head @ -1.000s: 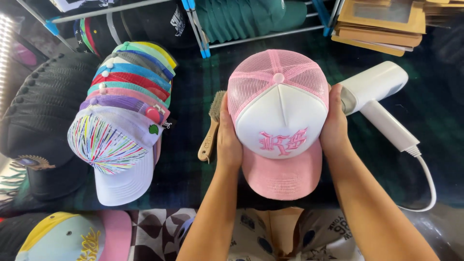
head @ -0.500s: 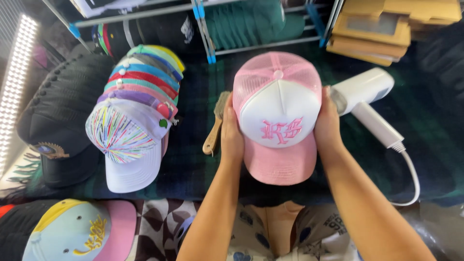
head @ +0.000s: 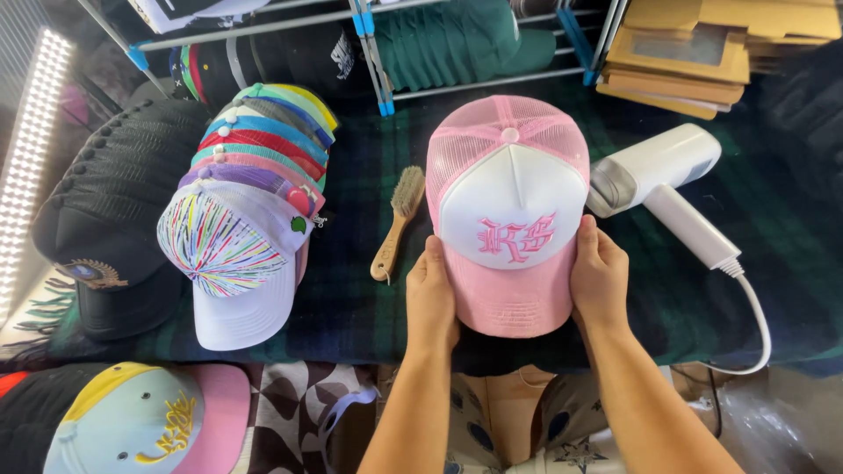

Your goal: Brushing and blow-drying hats to clean and finish them

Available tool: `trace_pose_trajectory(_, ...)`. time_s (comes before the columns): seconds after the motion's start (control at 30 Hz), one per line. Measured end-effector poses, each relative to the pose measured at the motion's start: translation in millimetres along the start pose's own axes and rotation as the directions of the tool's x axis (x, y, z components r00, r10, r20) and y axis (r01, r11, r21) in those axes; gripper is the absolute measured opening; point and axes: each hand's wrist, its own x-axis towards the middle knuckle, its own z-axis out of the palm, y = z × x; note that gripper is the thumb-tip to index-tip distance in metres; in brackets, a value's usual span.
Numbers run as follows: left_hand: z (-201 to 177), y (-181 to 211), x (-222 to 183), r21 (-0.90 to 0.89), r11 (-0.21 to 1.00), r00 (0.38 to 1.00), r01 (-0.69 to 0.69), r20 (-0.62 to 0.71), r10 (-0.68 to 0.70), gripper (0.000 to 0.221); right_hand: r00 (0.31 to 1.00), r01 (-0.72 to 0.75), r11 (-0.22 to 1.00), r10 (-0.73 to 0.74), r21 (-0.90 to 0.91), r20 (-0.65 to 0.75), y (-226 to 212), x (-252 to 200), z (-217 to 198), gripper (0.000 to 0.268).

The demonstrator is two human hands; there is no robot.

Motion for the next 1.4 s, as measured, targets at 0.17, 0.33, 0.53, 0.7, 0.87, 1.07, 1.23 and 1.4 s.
trace_pose_trajectory(0.17,4.0,-8.3,4.8,-0.115,0.969,0.975,0.220,-0.017,-0.223,0.053,0.994,-0.094,0.978,0.102,0.187,-0.035,7.0,1.1,10.2,0.048)
trace_pose_trajectory(0.33,0.9,-16.3,8.1,-0.223,0.945,0.970,0.241,0.012,-0.244,0.048,0.994,-0.096,0.967,0.104,0.234,-0.021,-21.3,-7.7,11.4,0.046)
trace_pose_trajectory(0.53,7.0,-5.9,-0.3,-0.218,0.943,0.964,0.252,-0.029,-0.265,0.054,0.991,-0.099,0.954,0.120,0.282,-0.058,1.5,-4.3,14.2,0.042)
trace_pose_trajectory(0.7,-3.1,-11.9,6.4,-0.100,0.969,0.973,0.225,-0.034,-0.229,0.053,0.998,-0.011,0.962,0.027,0.273,-0.053,6.9,-2.6,0.1,0.023)
trace_pose_trajectory(0.87,-9.3,-15.6,-8.9,0.291,0.919,0.943,-0.268,-0.115,0.311,0.032,0.972,0.217,0.963,-0.228,0.163,0.054,-10.6,-20.9,-13.3,0.032)
trace_pose_trajectory(1.07,-13.7,-36.5,-3.5,0.356,0.812,0.868,-0.463,-0.003,0.496,0.041,0.963,0.254,0.963,-0.261,0.090,0.068,-15.8,-33.5,-16.7,0.038)
trace_pose_trajectory(1.23,-11.5,-18.0,-8.9,0.299,0.869,0.912,-0.395,0.014,0.410,0.040,0.953,0.300,0.952,-0.298,-0.066,0.046,-36.3,-43.1,-12.4,0.038)
trace_pose_trajectory(1.4,-7.3,-9.3,-11.4,0.142,0.967,0.977,-0.209,-0.005,0.212,0.040,0.944,0.328,0.921,-0.330,-0.209,0.027,-34.9,-46.3,-10.1,0.040)
